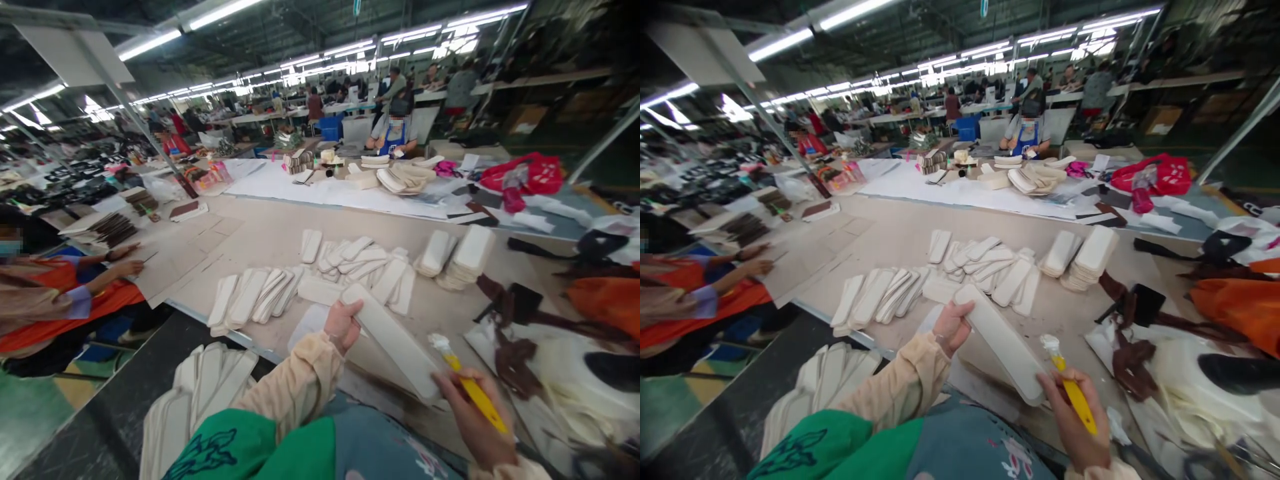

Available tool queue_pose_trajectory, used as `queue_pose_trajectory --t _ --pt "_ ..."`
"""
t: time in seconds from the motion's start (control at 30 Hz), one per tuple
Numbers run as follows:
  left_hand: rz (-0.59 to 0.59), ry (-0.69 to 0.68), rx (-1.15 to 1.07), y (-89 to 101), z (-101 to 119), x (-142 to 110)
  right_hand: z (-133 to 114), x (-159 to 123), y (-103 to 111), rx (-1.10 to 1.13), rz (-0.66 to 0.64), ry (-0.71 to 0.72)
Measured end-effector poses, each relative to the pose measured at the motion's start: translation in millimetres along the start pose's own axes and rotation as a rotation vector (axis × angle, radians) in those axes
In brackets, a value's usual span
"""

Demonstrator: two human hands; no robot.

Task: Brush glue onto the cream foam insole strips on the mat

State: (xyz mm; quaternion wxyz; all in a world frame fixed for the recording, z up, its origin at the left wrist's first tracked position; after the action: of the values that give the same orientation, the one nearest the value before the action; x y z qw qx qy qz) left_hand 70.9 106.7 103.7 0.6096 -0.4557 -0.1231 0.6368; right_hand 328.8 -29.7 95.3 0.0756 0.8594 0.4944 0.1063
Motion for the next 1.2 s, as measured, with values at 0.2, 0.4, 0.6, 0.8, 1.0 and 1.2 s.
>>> queue_pose_trajectory --t 0.2,0.4,0.6,0.8,1.0,1.2 --pt "0.021 0.082 -0.044 3.3 -8.3 -5.9 -6.9 5.3 -8.7 0.069 -0.035 0.026" --pt "0.063 0.139 -0.045 17.6 -12.7 -3.4 -10.3 6.4 -33.9 0.170 -0.145 -0.007" --pt "0.079 0.110 -0.046 31.2 6.5 2.2 -4.7 7.2 -52.2 0.155 -0.150 -0.018" --pt "0.086 0.115 -0.099 48.2 17.2 7.0 -5.4 4.5 -73.6 0.116 -0.174 -0.075" --pt "0.055 0.087 -0.147 57.4 32.3 15.3 -0.1 7.6 -85.1 -0.033 -0.166 -0.113" --pt "-0.025 0.145 -0.134 57.7 31.5 11.9 8.2 13.0 -99.7 -0.139 -0.168 -0.055"
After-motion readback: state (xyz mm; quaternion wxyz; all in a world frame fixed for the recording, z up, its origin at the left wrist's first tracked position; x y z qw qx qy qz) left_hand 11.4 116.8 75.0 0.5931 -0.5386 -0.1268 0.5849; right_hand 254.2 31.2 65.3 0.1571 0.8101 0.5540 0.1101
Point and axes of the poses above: each hand's wrist, its own x-axis towards the middle knuckle, its own y-axis out of the back of the hand, z = x × y, the point moved 10 cm from there along x, towards the middle knuckle, and after that the axes turned 11 degrees about y, right-handed, at the moved point
